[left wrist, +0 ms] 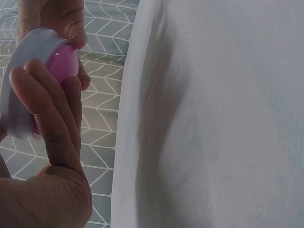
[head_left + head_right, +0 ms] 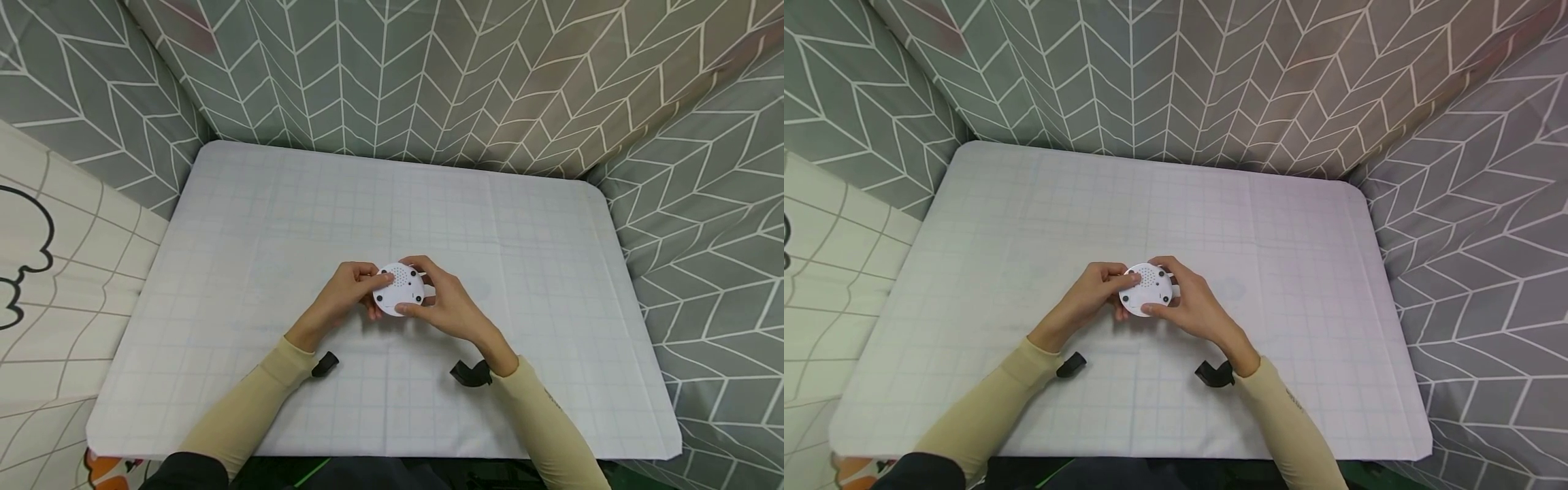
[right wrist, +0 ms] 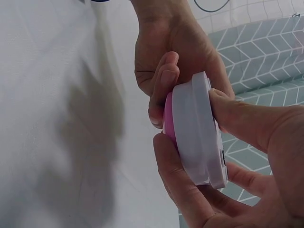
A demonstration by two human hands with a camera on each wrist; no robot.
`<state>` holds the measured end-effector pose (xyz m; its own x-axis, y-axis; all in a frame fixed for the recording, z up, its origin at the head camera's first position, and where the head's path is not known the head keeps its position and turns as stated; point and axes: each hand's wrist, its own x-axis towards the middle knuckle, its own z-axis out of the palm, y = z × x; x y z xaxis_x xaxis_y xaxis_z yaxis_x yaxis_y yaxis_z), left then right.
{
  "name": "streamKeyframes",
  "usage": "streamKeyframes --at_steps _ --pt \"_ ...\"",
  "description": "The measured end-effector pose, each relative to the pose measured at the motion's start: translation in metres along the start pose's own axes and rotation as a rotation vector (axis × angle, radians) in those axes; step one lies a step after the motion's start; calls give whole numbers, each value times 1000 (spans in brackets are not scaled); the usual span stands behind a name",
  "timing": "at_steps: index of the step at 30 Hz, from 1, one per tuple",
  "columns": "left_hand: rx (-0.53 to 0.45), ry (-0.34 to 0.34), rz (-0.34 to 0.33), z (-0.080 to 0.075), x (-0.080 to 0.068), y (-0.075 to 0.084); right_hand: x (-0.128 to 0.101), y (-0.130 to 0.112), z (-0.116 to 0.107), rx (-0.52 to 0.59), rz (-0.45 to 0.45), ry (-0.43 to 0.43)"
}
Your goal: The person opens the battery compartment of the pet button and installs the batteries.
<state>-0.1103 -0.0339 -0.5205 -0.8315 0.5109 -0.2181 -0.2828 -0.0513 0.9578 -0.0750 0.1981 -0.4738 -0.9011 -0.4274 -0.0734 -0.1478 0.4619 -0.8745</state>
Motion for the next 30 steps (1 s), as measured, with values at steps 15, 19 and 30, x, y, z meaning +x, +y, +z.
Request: streamKeyframes --at_steps 15,19,30 --pt "-3 -4 -6 -2 0 -4 -2 -1 -1 4 28 -4" --pt "0 -4 -9 -2 0 -3 -2 -1 -1 17 31 -1" --pt "17 4 -8 -2 0 -4 -1 0 1 23 29 -1"
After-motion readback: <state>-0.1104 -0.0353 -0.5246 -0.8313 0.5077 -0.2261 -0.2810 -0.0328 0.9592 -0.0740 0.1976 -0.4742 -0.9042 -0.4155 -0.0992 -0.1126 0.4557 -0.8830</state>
